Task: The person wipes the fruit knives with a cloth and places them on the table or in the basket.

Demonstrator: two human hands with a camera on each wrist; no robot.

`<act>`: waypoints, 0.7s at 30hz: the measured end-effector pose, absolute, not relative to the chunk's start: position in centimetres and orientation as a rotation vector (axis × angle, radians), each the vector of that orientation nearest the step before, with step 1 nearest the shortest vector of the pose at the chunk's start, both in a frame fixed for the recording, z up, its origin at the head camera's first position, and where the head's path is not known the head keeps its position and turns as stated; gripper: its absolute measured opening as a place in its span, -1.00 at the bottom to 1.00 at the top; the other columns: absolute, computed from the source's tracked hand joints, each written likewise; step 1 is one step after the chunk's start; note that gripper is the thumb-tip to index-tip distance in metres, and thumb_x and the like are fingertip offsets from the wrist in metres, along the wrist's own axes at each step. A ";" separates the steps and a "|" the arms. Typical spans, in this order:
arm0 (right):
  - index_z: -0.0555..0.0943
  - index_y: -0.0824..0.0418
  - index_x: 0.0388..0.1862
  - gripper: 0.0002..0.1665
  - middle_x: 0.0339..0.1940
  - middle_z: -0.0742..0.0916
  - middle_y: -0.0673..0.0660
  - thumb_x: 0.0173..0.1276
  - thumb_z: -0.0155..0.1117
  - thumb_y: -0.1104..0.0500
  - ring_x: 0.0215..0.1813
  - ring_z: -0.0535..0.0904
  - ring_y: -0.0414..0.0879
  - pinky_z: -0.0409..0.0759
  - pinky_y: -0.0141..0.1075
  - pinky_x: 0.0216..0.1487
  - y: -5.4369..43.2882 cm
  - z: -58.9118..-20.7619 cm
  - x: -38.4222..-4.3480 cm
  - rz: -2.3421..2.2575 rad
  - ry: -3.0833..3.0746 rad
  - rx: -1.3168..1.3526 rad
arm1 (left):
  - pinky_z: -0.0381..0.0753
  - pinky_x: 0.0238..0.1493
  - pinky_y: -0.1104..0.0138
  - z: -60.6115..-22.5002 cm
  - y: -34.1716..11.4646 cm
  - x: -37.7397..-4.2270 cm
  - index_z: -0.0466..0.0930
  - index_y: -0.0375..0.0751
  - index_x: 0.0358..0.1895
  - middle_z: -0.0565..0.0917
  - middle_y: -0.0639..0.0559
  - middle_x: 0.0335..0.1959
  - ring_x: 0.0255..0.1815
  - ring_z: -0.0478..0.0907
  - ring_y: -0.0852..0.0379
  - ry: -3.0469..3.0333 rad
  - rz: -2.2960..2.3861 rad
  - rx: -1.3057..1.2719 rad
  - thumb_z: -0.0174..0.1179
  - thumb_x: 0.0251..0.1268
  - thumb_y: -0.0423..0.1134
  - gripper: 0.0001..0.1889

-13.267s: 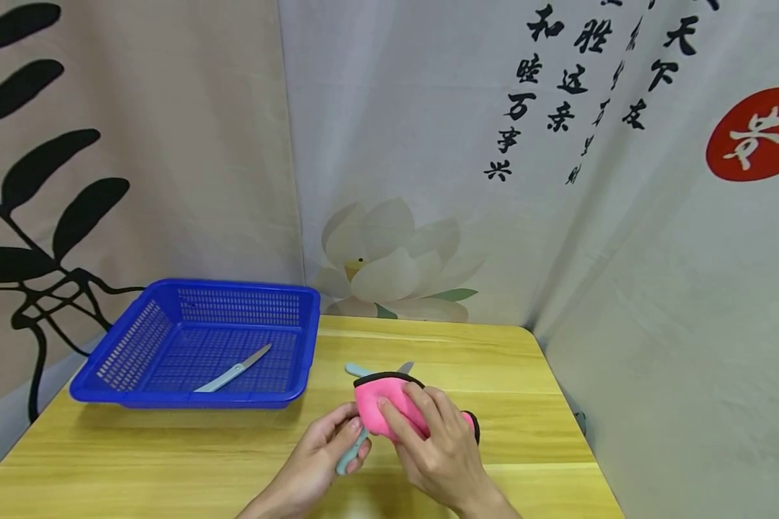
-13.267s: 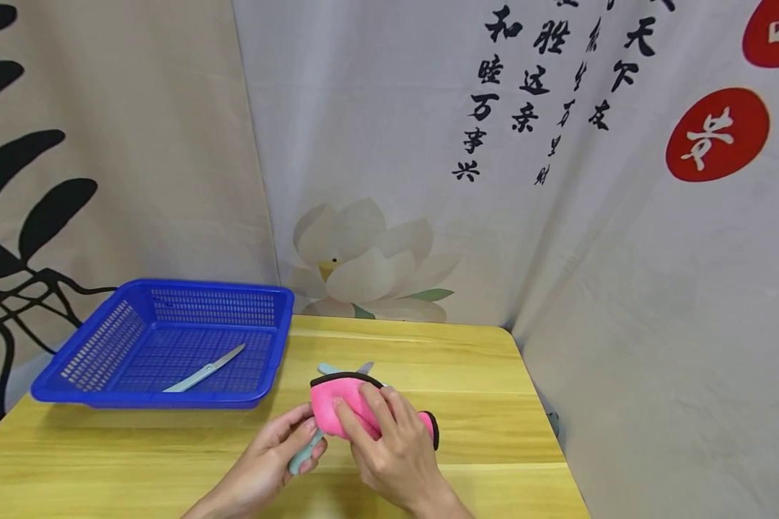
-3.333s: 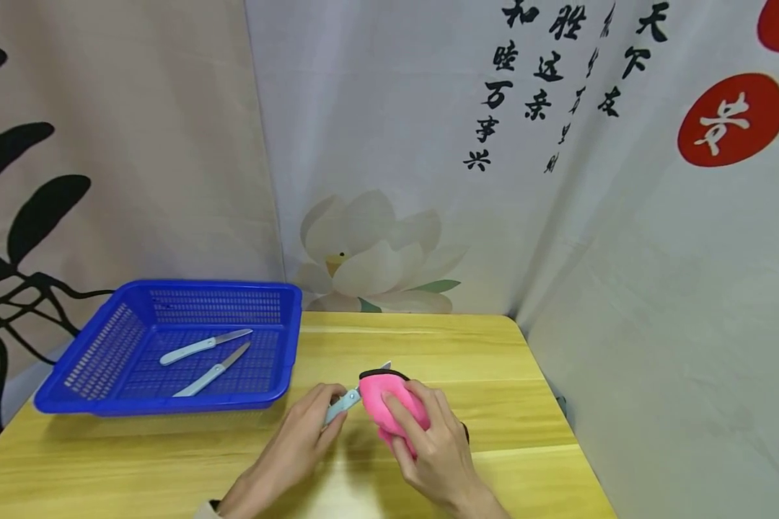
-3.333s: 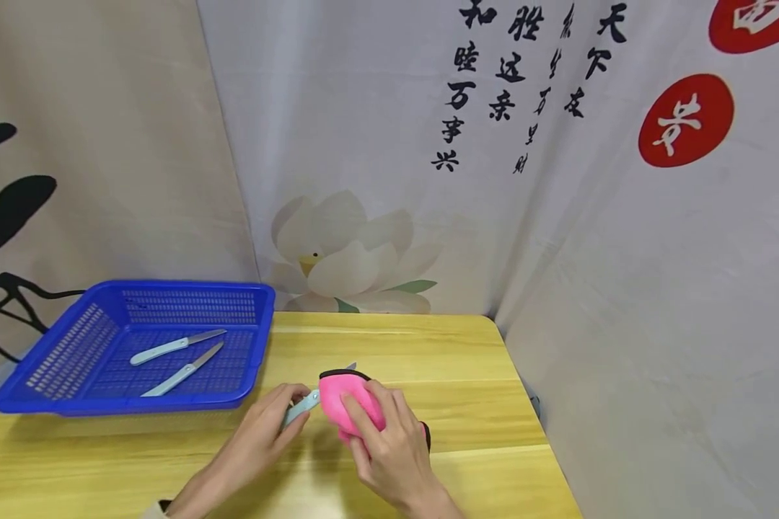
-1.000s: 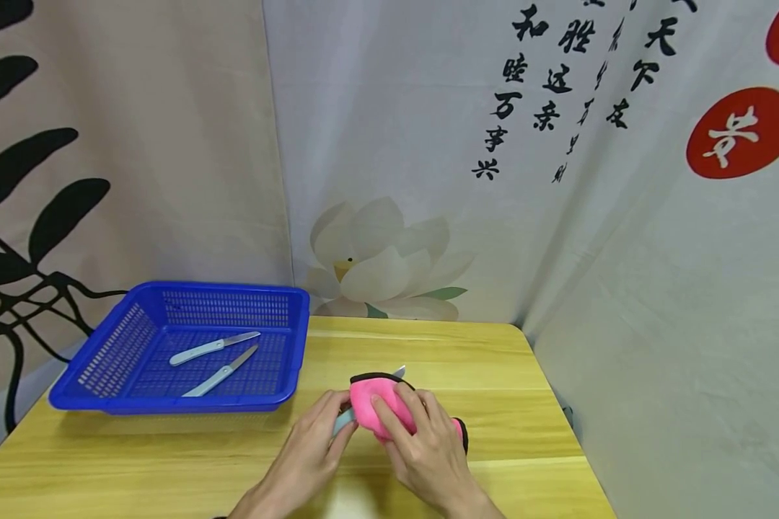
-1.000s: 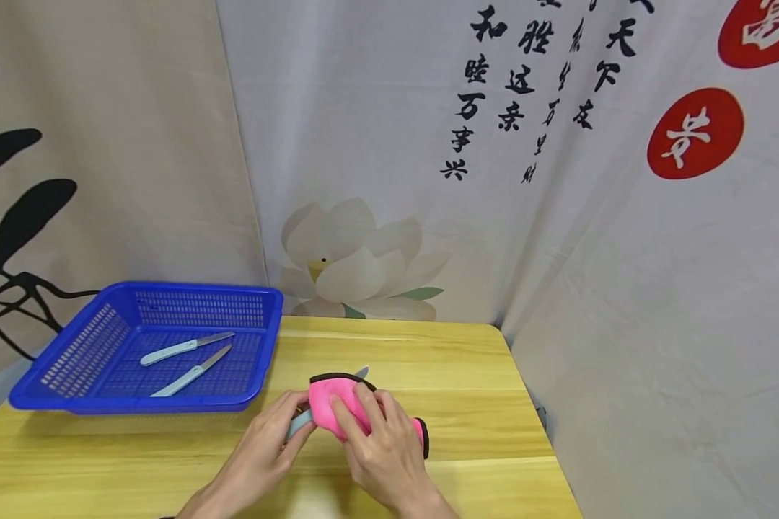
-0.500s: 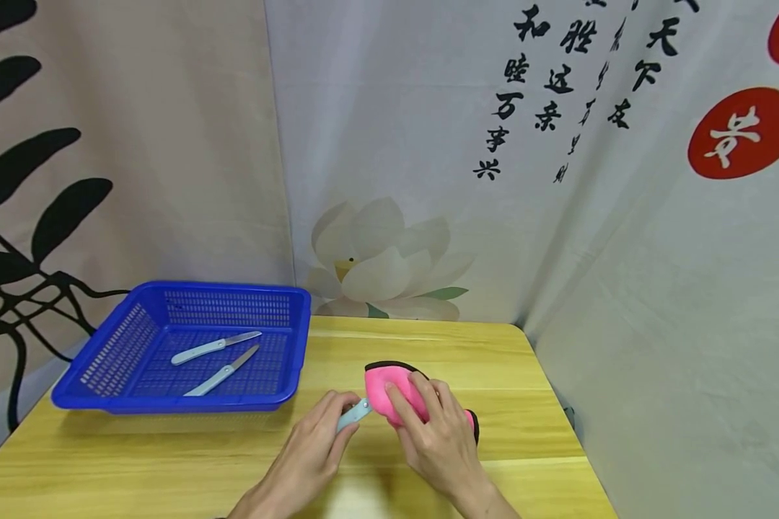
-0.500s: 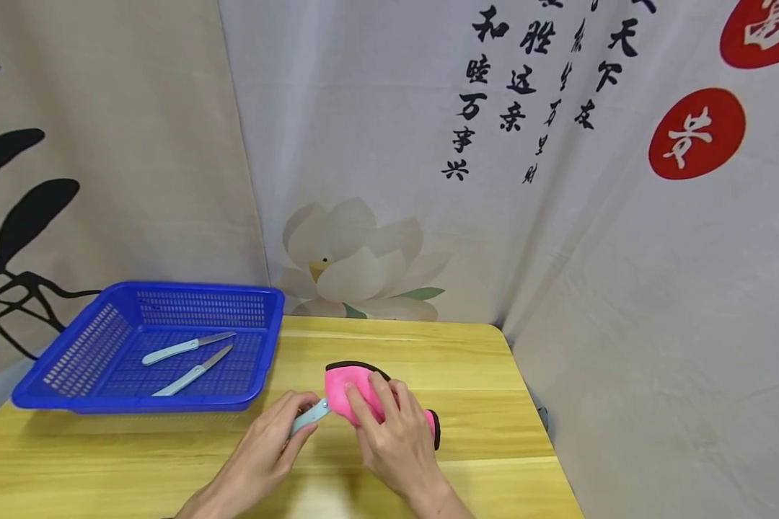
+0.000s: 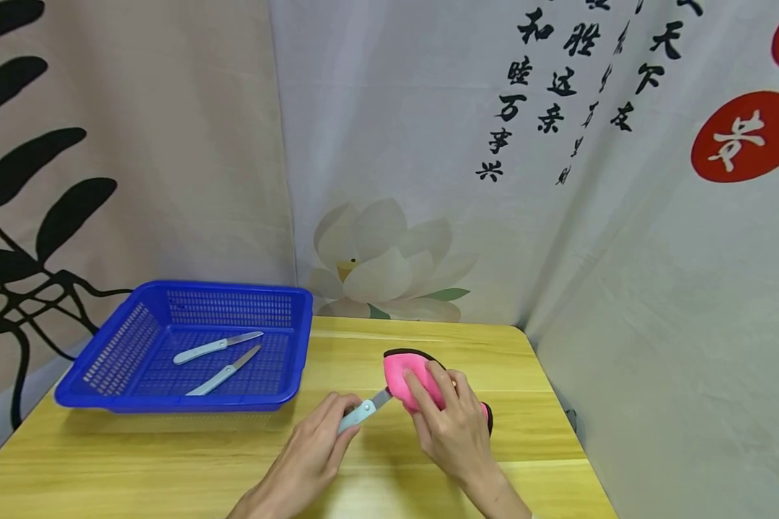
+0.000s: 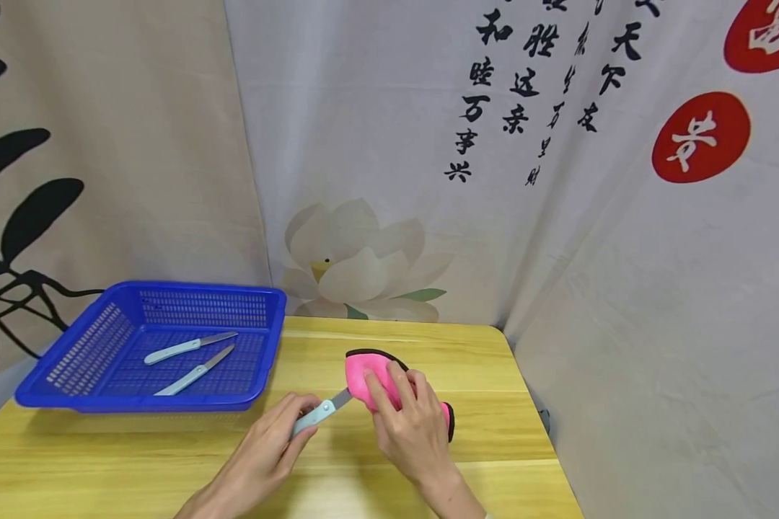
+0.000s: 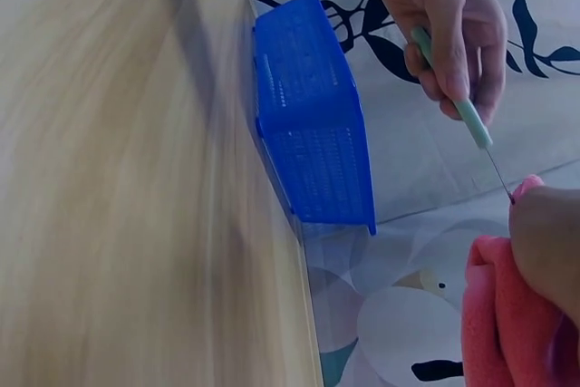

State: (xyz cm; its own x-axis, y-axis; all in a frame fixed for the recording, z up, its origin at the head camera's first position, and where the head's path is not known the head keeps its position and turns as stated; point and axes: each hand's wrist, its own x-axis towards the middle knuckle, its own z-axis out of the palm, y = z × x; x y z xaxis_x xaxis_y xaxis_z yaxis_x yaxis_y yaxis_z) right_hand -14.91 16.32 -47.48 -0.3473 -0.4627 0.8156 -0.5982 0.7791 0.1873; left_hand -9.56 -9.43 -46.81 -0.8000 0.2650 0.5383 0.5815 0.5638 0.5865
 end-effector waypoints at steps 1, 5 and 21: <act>0.80 0.10 0.35 -0.54 0.24 0.76 0.34 0.82 0.09 -0.05 -0.06 0.60 0.18 0.74 -0.07 -0.27 16.5 -47.5 -15.0 0.181 -2.009 0.786 | 0.73 -0.17 0.38 -46.8 -9.4 -9.5 0.68 -0.13 0.21 0.67 0.20 -0.08 -0.16 0.51 0.42 -2.415 -1.103 -0.693 0.39 0.53 -0.48 -0.68; 0.79 0.11 0.35 -0.54 0.24 0.76 0.36 0.82 0.08 -0.05 -0.05 0.59 0.20 0.73 -0.04 -0.26 17.3 -47.3 -15.2 0.203 -2.034 0.739 | 0.76 -0.13 0.38 -46.6 -9.5 -9.4 0.66 -0.14 0.23 0.69 0.19 -0.06 -0.14 0.52 0.42 -2.438 -1.075 -0.716 0.38 0.55 -0.46 -0.69; 0.83 0.14 0.30 -0.56 0.18 0.78 0.37 0.75 0.14 0.01 -0.06 0.63 0.16 0.78 -0.16 -0.37 15.3 -46.4 -12.9 0.296 -1.911 0.791 | 0.83 -0.06 0.34 -46.2 -9.6 -9.8 0.74 -0.09 0.13 0.74 0.19 -0.07 -0.13 0.63 0.37 -2.522 -1.148 -0.471 0.48 0.46 -0.47 -0.70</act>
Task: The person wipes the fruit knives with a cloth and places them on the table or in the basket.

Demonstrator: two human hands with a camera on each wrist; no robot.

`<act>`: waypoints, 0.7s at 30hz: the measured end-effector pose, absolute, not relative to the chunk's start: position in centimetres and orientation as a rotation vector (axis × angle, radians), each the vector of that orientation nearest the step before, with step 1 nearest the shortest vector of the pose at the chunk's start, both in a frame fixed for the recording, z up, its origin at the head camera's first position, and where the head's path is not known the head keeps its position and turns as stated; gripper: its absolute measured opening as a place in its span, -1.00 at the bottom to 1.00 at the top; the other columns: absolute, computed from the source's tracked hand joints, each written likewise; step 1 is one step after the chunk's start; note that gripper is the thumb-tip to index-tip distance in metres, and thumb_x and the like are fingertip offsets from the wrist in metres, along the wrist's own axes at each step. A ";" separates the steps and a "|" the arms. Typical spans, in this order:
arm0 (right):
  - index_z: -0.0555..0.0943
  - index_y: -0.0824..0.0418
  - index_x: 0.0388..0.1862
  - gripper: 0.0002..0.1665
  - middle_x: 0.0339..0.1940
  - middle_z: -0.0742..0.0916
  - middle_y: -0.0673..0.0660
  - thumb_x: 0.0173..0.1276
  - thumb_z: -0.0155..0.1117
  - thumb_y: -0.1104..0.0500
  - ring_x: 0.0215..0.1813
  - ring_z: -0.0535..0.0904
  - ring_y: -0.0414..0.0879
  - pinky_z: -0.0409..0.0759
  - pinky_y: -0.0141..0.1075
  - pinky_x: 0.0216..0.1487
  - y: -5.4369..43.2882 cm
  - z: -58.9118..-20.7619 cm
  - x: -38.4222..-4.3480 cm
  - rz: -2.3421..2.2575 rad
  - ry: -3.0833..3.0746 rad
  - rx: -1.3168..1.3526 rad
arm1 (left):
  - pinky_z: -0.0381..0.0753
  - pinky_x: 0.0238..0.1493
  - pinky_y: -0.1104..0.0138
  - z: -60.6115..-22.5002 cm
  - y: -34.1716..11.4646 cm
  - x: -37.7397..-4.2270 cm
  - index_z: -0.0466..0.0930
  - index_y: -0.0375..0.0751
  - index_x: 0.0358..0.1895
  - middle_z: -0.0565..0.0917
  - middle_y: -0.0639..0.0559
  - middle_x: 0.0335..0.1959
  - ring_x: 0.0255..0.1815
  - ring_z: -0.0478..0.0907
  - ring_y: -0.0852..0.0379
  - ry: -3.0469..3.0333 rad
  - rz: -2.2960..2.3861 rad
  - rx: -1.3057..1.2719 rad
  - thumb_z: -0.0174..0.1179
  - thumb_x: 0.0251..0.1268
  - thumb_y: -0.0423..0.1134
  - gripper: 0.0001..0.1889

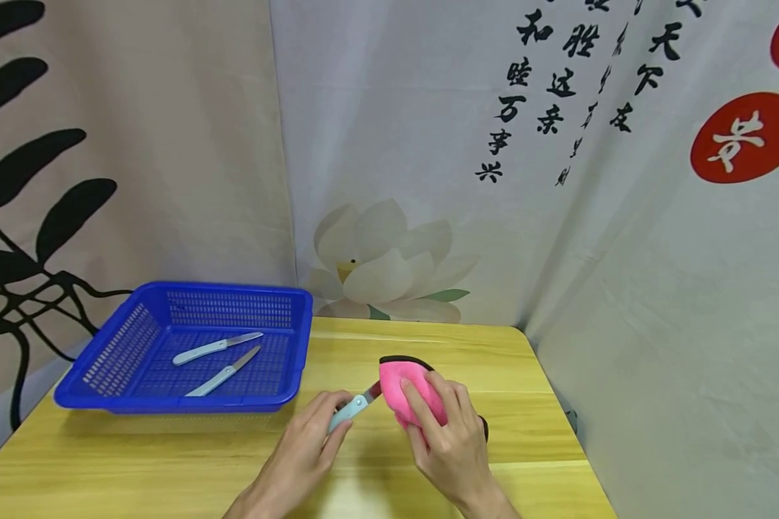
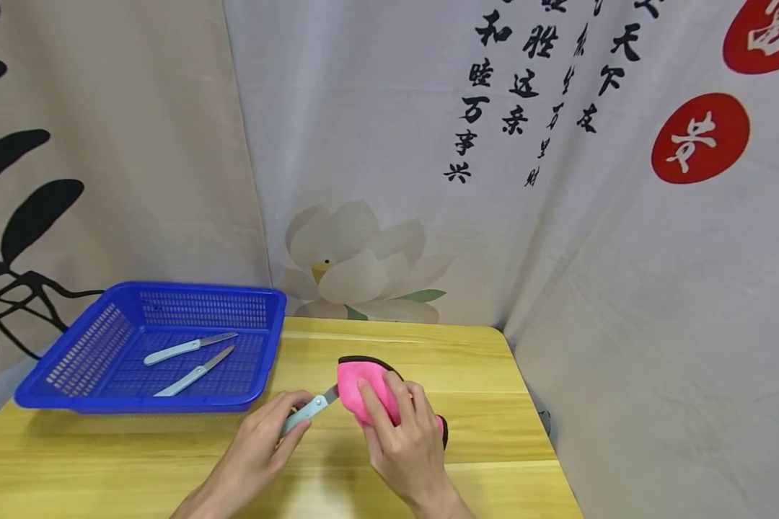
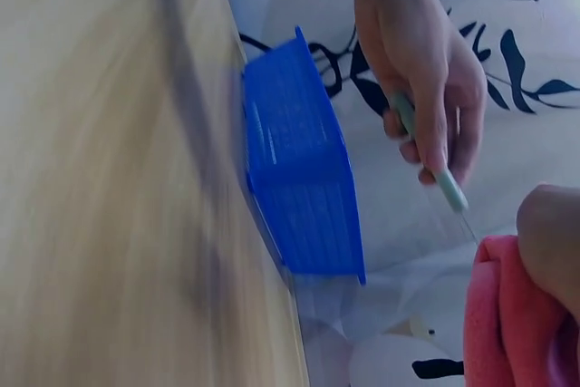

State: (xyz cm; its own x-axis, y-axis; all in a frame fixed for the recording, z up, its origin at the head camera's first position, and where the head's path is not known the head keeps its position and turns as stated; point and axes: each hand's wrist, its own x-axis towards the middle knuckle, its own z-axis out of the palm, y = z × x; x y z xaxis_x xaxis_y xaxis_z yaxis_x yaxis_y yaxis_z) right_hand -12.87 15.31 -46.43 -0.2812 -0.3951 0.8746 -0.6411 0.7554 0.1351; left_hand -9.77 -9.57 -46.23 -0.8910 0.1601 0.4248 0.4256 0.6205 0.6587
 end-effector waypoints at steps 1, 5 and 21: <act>0.83 0.14 0.29 -0.57 0.17 0.79 0.37 0.74 0.14 0.02 -0.06 0.64 0.16 0.78 -0.17 -0.38 15.0 -46.5 -12.7 0.296 -1.892 0.808 | 0.83 -0.06 0.33 -46.3 -9.6 -9.8 0.74 -0.11 0.13 0.74 0.18 -0.07 -0.12 0.64 0.36 -2.517 -1.137 -0.476 0.49 0.45 -0.47 -0.70; 0.84 0.16 0.26 -0.58 0.13 0.80 0.36 0.72 0.17 0.04 -0.11 0.63 0.14 0.76 -0.21 -0.39 14.3 -46.6 -12.4 0.292 -1.840 0.866 | 0.84 -0.06 0.33 -46.3 -9.6 -9.8 0.74 -0.10 0.13 0.75 0.18 -0.08 -0.10 0.69 0.35 -2.474 -1.120 -0.514 0.49 0.44 -0.48 -0.68; 0.79 0.12 0.35 -0.55 0.25 0.76 0.31 0.77 0.09 0.02 -0.04 0.59 0.11 0.73 -0.19 -0.17 13.3 -47.7 -11.9 0.204 -1.932 0.927 | 0.80 -0.10 0.37 -47.6 -9.6 -10.2 0.71 -0.02 0.27 0.74 0.24 -0.03 -0.06 0.68 0.39 -2.286 -1.127 -0.698 0.45 0.50 -0.46 -0.60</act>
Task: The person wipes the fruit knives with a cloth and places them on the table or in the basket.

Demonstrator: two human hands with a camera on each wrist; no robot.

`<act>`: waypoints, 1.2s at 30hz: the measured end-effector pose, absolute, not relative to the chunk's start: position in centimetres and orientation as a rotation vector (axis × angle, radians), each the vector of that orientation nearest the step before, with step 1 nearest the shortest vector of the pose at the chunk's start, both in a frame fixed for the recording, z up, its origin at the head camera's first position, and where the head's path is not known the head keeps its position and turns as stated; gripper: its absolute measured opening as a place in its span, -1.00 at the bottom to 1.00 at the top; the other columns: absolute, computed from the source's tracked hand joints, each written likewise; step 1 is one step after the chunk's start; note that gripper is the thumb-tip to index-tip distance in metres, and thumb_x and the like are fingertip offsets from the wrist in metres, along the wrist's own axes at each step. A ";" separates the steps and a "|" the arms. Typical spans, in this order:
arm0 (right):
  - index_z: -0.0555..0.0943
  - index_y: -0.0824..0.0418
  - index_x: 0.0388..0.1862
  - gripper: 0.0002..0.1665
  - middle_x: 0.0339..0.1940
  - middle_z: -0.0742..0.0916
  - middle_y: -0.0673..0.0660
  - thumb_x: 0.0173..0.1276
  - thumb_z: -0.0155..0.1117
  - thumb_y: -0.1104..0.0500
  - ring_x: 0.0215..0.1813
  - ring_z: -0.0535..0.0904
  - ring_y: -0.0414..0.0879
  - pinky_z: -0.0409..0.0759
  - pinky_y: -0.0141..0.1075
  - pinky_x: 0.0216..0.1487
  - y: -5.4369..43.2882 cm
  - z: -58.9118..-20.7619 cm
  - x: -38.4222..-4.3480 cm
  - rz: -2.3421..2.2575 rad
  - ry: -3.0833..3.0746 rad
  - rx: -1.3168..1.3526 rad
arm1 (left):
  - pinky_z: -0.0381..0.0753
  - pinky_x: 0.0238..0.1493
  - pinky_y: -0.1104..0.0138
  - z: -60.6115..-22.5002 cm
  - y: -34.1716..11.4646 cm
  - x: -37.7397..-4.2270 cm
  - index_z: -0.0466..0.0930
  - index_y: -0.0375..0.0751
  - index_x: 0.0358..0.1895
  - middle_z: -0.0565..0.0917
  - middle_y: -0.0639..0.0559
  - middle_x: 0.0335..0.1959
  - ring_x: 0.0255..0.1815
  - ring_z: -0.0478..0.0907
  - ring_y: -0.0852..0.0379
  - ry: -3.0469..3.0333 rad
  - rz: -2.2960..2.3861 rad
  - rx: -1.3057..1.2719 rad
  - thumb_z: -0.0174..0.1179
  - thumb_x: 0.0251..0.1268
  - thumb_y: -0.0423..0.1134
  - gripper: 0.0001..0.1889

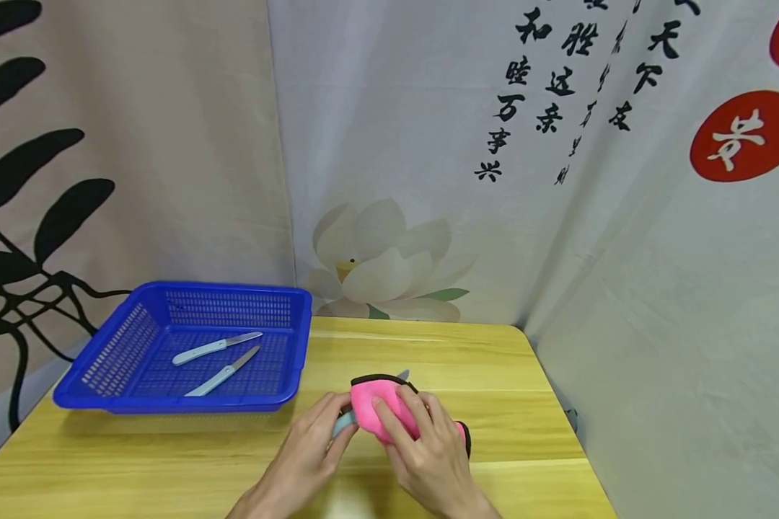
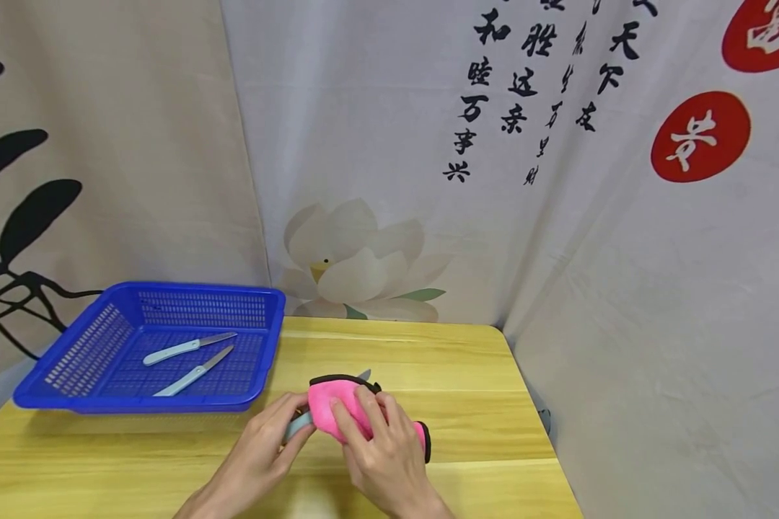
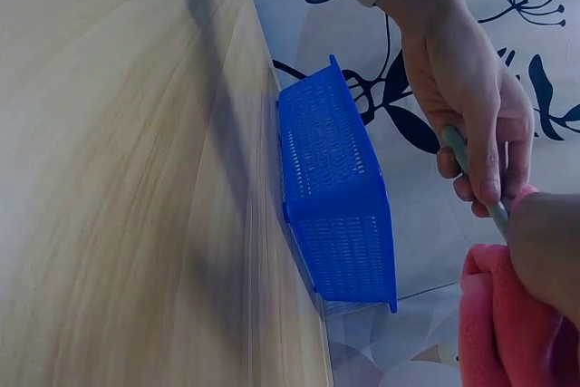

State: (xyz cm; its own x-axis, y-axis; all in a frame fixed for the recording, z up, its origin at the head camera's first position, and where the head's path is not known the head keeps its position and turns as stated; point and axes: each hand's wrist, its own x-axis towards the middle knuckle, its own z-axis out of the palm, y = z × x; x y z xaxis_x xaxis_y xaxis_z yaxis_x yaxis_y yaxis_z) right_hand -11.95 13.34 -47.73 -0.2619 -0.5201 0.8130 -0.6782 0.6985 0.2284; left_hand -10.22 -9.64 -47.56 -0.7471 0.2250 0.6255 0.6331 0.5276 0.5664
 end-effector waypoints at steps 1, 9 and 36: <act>0.79 0.11 0.37 -0.54 0.26 0.76 0.30 0.77 0.08 0.02 -0.03 0.59 0.11 0.73 -0.19 -0.17 13.4 -47.8 -12.0 0.197 -1.942 0.920 | 0.80 -0.09 0.37 -47.3 -9.6 -10.1 0.71 -0.05 0.26 0.75 0.24 -0.03 -0.06 0.68 0.38 -2.294 -1.110 -0.697 0.47 0.45 -0.50 -0.57; 0.78 0.09 0.38 -0.54 0.24 0.76 0.31 0.78 0.06 0.03 -0.05 0.59 0.13 0.73 -0.14 -0.16 14.1 -47.7 -12.6 0.155 -1.971 0.870 | 0.78 -0.14 0.39 -46.9 -9.6 -9.8 0.70 -0.13 0.20 0.73 0.19 -0.06 -0.11 0.64 0.36 -2.321 -1.053 -0.722 0.45 0.46 -0.51 -0.64; 0.78 0.13 0.38 -0.57 0.23 0.75 0.41 0.77 0.16 0.03 -0.06 0.61 0.19 0.77 -0.03 -0.34 17.1 -47.2 -14.8 0.319 -2.016 0.668 | 0.74 -0.14 0.43 -46.6 -10.5 -9.2 0.68 -0.15 0.22 0.70 0.21 -0.05 -0.12 0.51 0.44 -2.392 -1.072 -0.758 0.38 0.56 -0.47 -0.70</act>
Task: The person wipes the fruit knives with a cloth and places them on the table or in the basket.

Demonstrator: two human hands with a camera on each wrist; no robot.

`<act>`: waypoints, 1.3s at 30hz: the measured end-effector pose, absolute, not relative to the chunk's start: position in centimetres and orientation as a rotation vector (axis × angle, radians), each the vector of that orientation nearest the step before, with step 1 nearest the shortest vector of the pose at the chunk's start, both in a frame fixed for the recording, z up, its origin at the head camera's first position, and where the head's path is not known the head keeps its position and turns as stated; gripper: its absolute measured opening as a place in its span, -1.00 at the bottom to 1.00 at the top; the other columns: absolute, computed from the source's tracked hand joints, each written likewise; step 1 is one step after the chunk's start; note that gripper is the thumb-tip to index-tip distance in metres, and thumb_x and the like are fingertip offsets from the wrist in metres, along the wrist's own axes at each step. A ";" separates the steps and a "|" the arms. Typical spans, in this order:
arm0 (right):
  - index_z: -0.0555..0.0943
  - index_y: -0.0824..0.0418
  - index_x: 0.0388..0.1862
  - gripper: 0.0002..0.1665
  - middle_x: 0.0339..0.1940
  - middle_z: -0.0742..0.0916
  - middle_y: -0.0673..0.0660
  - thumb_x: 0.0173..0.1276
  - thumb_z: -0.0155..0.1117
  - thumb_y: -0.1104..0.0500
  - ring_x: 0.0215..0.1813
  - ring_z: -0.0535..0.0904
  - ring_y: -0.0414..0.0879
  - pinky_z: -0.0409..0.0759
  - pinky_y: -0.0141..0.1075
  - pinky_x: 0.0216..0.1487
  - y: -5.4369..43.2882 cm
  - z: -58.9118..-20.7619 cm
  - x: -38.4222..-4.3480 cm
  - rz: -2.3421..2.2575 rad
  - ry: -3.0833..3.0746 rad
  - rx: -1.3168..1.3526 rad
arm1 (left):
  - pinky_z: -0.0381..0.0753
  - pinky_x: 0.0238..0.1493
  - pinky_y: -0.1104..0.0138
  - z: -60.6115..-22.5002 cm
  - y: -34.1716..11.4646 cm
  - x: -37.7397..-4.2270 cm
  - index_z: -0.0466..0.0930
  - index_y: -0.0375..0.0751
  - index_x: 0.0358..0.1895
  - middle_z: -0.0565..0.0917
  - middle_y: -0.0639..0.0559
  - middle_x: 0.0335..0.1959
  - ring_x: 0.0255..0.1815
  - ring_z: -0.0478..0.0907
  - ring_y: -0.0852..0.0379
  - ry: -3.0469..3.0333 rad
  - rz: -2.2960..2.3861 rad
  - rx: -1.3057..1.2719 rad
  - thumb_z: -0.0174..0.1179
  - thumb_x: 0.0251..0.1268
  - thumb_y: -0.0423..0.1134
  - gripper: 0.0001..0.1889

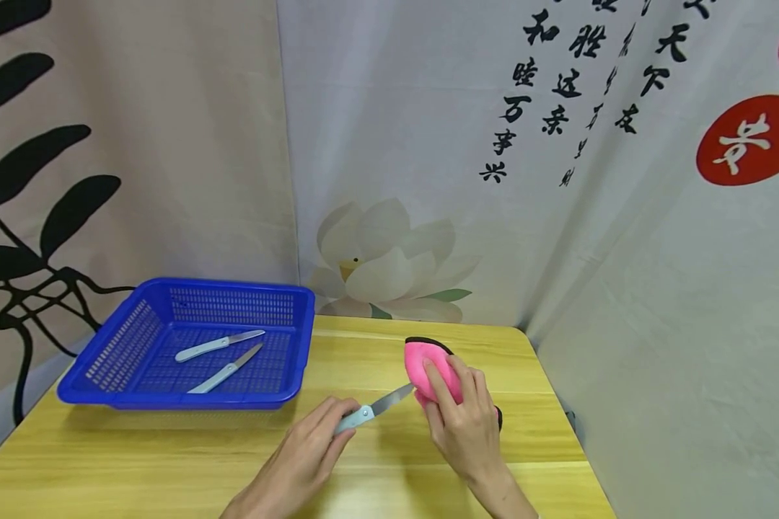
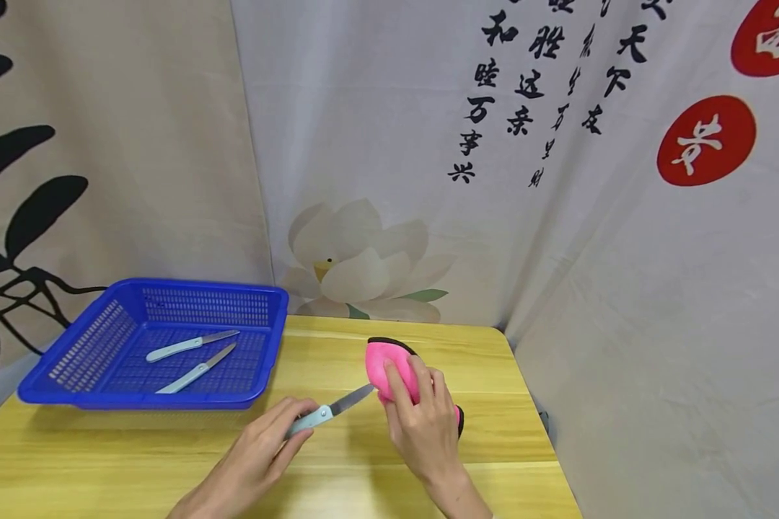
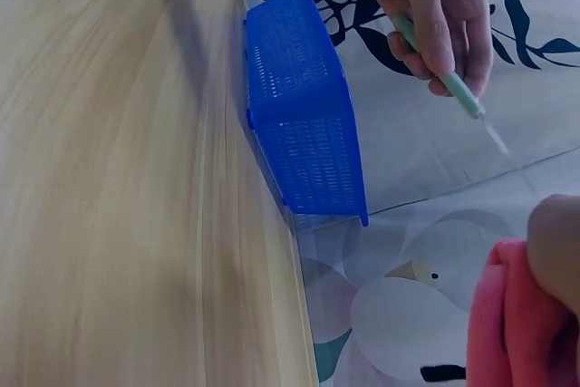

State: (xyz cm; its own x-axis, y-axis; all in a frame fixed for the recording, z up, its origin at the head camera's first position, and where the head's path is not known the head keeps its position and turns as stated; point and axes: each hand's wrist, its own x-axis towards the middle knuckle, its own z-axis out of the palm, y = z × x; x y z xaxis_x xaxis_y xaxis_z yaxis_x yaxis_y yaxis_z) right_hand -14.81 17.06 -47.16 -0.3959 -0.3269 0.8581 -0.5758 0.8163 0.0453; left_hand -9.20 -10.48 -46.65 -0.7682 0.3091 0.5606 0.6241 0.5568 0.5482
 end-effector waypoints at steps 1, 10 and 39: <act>0.78 0.14 0.39 -0.57 0.23 0.75 0.42 0.71 0.20 0.09 -0.06 0.61 0.19 0.77 -0.03 -0.35 17.2 -47.2 -14.9 0.354 -2.011 0.652 | 0.74 -0.14 0.43 -46.7 -10.5 -9.3 0.68 -0.15 0.23 0.72 0.20 -0.04 -0.12 0.53 0.43 -2.369 -1.098 -0.761 0.38 0.56 -0.48 -0.69; 0.76 0.18 0.43 -0.26 0.25 0.71 0.44 0.20 0.35 0.37 0.08 0.63 0.22 0.79 0.03 -0.24 17.6 -47.2 -14.8 0.522 -1.974 0.593 | 0.81 -0.11 0.38 -46.5 -10.8 -9.7 0.69 -0.19 0.31 0.84 0.07 -0.06 -0.12 0.70 0.38 -2.224 -1.640 -0.703 0.26 0.70 -0.43 -0.72; 0.84 0.16 0.19 -0.67 0.14 0.79 0.38 0.75 0.23 0.05 -0.04 0.66 0.19 0.77 -0.15 -0.13 13.7 -45.0 -12.8 0.294 -1.734 1.047 | 0.58 -0.11 0.49 -45.2 -10.4 -10.0 0.44 -0.39 0.54 0.64 0.03 -0.02 -0.17 0.52 0.26 -2.237 -2.544 -0.630 -0.06 0.94 -0.10 -0.54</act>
State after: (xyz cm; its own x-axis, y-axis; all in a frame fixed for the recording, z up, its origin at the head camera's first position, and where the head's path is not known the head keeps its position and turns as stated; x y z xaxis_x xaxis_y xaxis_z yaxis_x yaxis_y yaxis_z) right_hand -12.77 13.71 -44.96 -0.0768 -0.5044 0.8600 -0.7595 0.5885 0.2773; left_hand -10.02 -10.40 -45.18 -0.8888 0.4530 0.0696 0.0112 -0.1304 0.9914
